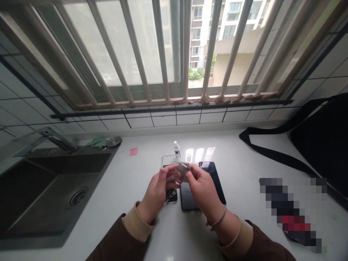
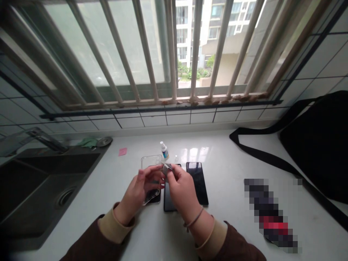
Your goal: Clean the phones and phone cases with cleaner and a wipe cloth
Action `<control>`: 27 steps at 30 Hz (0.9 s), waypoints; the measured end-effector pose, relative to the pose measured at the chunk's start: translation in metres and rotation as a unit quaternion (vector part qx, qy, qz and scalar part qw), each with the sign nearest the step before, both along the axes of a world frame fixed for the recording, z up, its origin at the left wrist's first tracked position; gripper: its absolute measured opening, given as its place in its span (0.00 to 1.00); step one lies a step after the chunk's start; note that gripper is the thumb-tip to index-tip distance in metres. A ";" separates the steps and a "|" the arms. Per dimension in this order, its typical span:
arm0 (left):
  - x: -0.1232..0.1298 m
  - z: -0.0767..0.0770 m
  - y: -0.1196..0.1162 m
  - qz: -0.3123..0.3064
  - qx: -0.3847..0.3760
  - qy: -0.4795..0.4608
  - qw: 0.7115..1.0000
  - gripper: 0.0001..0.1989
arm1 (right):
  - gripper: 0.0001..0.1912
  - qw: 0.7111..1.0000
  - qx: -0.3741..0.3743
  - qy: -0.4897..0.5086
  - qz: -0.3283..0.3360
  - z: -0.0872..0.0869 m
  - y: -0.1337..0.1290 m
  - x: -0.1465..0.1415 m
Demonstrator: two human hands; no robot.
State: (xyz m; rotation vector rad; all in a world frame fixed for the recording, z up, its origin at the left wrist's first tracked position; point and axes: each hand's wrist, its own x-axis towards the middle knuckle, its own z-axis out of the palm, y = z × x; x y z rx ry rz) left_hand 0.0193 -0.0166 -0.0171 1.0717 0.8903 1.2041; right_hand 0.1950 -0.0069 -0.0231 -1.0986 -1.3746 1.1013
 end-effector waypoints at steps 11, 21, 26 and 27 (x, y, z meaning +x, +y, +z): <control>0.001 -0.002 -0.002 -0.080 -0.044 0.014 0.996 0.36 | 0.16 0.995 0.063 -0.044 -0.071 0.002 -0.003 0.004; -0.001 0.007 -0.008 -0.200 -0.085 0.047 0.975 0.35 | 0.18 0.962 0.208 -0.149 -0.096 0.007 -0.005 0.007; 0.000 0.010 -0.010 -0.222 -0.096 0.106 0.964 0.33 | 0.20 0.936 0.303 -0.170 -0.060 0.010 -0.010 0.006; 0.000 0.011 -0.010 -0.224 -0.096 0.110 0.964 0.33 | 0.20 0.934 0.312 -0.168 -0.056 0.011 -0.010 0.006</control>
